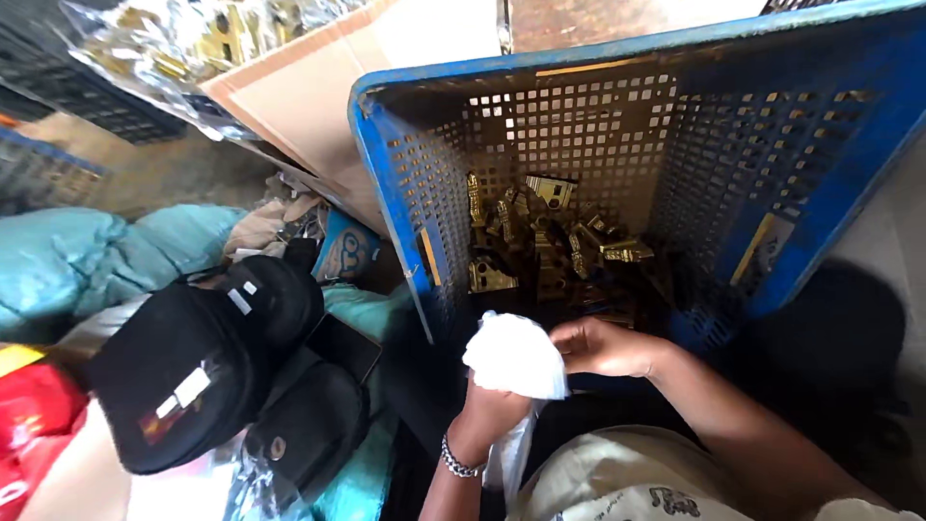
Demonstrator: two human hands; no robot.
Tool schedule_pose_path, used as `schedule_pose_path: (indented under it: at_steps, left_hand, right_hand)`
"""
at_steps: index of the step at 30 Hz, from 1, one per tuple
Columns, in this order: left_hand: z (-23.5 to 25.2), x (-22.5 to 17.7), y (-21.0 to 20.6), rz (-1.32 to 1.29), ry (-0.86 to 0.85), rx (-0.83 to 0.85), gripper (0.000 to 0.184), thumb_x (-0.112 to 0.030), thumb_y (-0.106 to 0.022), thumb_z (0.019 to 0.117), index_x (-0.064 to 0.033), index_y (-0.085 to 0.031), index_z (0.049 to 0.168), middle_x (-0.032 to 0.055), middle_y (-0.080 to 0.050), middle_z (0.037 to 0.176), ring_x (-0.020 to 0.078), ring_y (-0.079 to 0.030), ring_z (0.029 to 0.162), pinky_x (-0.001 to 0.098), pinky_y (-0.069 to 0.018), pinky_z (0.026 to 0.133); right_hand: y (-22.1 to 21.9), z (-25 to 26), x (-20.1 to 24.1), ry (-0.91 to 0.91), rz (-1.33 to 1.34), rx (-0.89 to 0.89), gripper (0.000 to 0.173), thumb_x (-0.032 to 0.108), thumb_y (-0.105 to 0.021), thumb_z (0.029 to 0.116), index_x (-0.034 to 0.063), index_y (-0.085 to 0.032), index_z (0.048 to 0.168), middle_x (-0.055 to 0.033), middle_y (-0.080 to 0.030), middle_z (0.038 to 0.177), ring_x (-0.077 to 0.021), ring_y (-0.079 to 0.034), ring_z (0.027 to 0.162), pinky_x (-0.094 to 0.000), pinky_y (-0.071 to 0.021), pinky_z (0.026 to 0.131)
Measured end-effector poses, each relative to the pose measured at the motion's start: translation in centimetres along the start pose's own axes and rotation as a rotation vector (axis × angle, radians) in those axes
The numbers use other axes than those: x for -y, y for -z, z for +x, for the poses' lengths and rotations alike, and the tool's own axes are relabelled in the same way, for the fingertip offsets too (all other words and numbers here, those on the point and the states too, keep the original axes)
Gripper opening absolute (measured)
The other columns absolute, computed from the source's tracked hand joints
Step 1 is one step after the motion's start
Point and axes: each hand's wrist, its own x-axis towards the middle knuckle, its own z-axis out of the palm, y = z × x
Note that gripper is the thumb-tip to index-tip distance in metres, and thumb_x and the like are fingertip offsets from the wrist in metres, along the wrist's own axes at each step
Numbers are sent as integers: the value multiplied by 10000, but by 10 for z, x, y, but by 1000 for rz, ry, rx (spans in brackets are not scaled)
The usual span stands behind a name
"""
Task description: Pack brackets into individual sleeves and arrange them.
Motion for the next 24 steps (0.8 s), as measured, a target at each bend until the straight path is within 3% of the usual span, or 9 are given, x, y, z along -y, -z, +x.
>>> schedule_pose_path:
  at_steps: [3,7,10,13,15,17,20,21,24]
  left_hand:
    - [7,4,5,288,-40,-38,324,-115,-788,734,106,-691,950,112,-747,903,15,-701,908,190,-555,858]
    - [19,25,-6,409,-8,-318,300,-96,-688,797,170,-662,935,171,-730,859,45,-709,855,199,-557,824]
    - [19,24,-13,253,29,-300,292,-57,-659,818,182,-633,983,112,-721,887,-29,-676,880,155,-546,845]
    - [14,12,-11,188,38,-198,314,-27,-721,751,188,-630,962,97,-728,898,-81,-658,907,112,-521,868]
    - [15,10,-10,211,4,-140,327,-72,-768,726,142,-652,945,77,-740,891,-71,-675,906,120,-537,868]
    - [18,12,-7,368,-32,-104,350,-146,-762,736,127,-679,939,127,-745,880,31,-711,886,190,-560,860]
    - [23,18,6,653,27,-230,352,-133,-653,786,185,-662,935,264,-717,850,286,-740,815,426,-585,764]
    - [24,24,12,621,45,-318,353,-104,-634,821,214,-639,976,259,-717,877,254,-737,838,403,-584,786]
    - [26,19,14,148,112,-318,329,-68,-664,885,165,-570,1097,23,-703,935,-10,-676,880,192,-571,837]
  right_hand:
    - [0,-1,-7,23,22,-109,58,-6,-645,936,50,-650,921,85,-687,746,4,-653,642,-190,-573,641]
    - [-6,12,-10,28,148,-235,259,35,-759,855,144,-545,758,87,-623,596,-2,-573,481,-160,-489,489]
    - [-10,13,-7,-34,143,-181,81,54,-698,935,38,-620,918,39,-663,742,-43,-649,625,-218,-575,622]
    - [-2,8,-10,-70,131,-12,286,-11,-672,918,-53,-613,1195,-9,-687,996,-61,-691,842,-255,-601,804]
    - [-1,8,-18,-17,192,35,173,-9,-655,913,12,-664,1084,42,-723,921,-43,-700,817,-245,-603,796]
    - [-4,8,-24,14,229,13,100,-3,-638,921,83,-683,945,77,-729,829,-23,-688,731,-216,-593,708]
    - [0,3,-21,-26,151,-74,100,39,-684,919,101,-628,862,80,-693,746,2,-632,603,-167,-534,570]
    - [1,2,-22,-22,169,-108,133,54,-704,904,117,-616,829,76,-692,714,3,-617,560,-159,-515,529]
    - [-6,2,-24,-2,224,-258,269,72,-788,833,161,-550,746,87,-620,595,9,-537,451,-149,-442,441]
